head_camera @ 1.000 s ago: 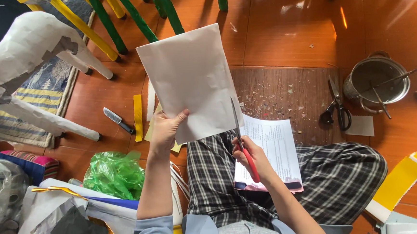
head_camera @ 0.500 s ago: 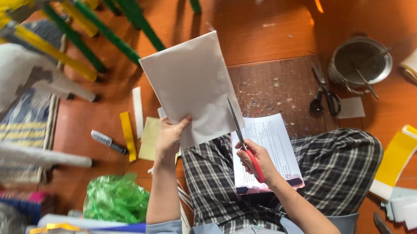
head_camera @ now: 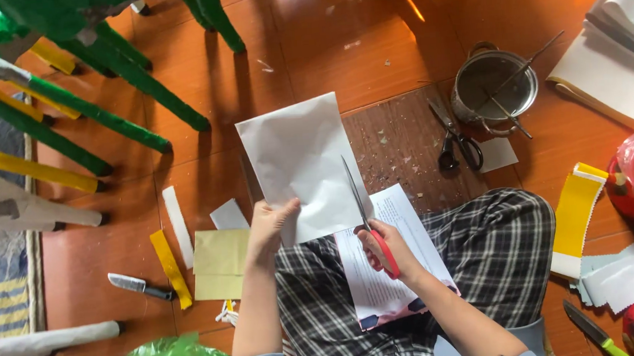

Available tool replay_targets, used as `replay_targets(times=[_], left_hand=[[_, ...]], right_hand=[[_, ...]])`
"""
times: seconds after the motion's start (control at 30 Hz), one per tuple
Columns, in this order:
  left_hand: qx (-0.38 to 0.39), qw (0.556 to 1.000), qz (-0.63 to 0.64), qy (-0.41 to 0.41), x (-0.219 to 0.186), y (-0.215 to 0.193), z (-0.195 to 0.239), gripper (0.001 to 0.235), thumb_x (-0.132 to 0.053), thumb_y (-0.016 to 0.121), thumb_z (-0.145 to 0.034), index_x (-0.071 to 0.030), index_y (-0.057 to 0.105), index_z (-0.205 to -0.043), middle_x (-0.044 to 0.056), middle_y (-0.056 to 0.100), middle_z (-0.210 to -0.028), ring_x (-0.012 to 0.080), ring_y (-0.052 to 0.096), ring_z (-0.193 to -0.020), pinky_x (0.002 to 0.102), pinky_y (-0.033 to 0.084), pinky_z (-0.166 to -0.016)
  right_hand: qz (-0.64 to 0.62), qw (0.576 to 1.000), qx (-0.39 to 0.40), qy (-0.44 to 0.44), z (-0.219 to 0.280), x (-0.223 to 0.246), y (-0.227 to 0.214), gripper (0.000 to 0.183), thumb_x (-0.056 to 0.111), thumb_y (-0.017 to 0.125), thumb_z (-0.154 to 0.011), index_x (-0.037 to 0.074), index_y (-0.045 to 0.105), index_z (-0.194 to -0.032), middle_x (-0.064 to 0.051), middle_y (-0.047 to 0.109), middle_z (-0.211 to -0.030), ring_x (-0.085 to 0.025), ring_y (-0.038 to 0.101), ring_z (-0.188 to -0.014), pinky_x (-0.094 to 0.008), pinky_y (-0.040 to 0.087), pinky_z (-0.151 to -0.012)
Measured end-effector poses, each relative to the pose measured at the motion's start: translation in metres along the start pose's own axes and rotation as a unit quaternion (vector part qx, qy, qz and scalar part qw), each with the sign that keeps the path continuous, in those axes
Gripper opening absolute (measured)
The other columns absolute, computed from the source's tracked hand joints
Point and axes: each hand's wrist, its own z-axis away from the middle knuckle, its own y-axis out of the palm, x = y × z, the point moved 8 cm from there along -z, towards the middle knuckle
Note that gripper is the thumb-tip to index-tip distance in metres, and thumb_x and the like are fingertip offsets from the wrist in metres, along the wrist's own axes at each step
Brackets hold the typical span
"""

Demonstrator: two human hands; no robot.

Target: Fold and cut paper sheets using scissors while sitting on the floor

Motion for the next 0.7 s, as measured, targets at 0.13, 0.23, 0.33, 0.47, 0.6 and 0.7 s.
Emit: replay_targets(times=[0.13,0.23,0.33,0.47,0.6,0.7], left_hand=[[0.007,1.0,0.003,-0.027,0.076,-0.02,-0.047,0.019,-0.01,0.09,-0.07,-0.005,0.072,-0.078,0.006,0.067,-0.065,0.0139,0.064,-0.058,0.031,0.056,-0.055],[0.012,0.999,0.011,-0.043,0.087,-0.012,-0.057,0.021,-0.009,0.09,-0.07,-0.002,0.072,-0.079,0.009,0.066,-0.064,0.0183,0.066,-0.056,0.034,0.057,-0.054],[0.02,0.999,0.008,-0.047,0.118,-0.017,-0.081,0.021,-0.008,0.089,-0.071,-0.001,0.071,-0.079,0.01,0.066,-0.063,0.0188,0.066,-0.055,0.035,0.056,-0.053],[0.019,0.996,0.023,-0.079,0.147,-0.01,-0.093,0.023,-0.005,0.089,-0.069,-0.001,0.071,-0.084,0.013,0.069,-0.068,0.023,0.069,-0.058,0.038,0.058,-0.054],[0.029,0.991,0.043,-0.121,0.159,0.009,-0.084,0.027,-0.004,0.088,-0.07,0.001,0.07,-0.09,0.015,0.069,-0.072,0.0272,0.071,-0.062,0.042,0.059,-0.057],[0.034,0.991,0.031,-0.126,0.143,0.016,-0.083,0.032,-0.004,0.089,-0.067,0.001,0.07,-0.093,0.016,0.069,-0.075,0.0292,0.07,-0.065,0.045,0.059,-0.06]], right_hand=[[-0.017,0.999,-0.033,0.011,-0.007,0.002,-0.005,0.026,0.023,0.068,-0.091,0.0,0.061,-0.081,-0.013,0.052,-0.05,-0.018,0.052,-0.032,-0.026,0.042,-0.022],[-0.031,0.997,-0.073,0.016,-0.012,-0.005,-0.016,0.024,0.021,0.067,-0.092,0.001,0.062,-0.08,-0.011,0.051,-0.049,-0.013,0.051,-0.036,-0.021,0.042,-0.026],[-0.027,0.997,-0.067,0.042,-0.014,0.0,-0.018,0.027,0.022,0.069,-0.092,0.0,0.063,-0.078,-0.016,0.052,-0.047,-0.022,0.052,-0.026,-0.028,0.04,-0.02],[-0.028,0.985,-0.08,0.151,-0.014,0.001,-0.025,0.041,0.038,0.069,-0.088,-0.002,0.061,-0.098,-0.025,0.066,-0.069,-0.027,0.069,-0.052,-0.028,0.051,-0.032],[-0.008,0.977,-0.05,0.208,-0.027,0.01,-0.027,0.052,0.052,0.06,-0.091,0.0,0.055,-0.095,-0.035,0.068,-0.086,-0.034,0.071,-0.058,-0.032,0.051,-0.032],[0.057,0.986,-0.049,0.146,-0.044,0.025,-0.024,0.046,0.046,0.06,-0.093,0.002,0.058,-0.081,-0.021,0.06,-0.048,-0.027,0.06,-0.032,-0.027,0.04,-0.025]])
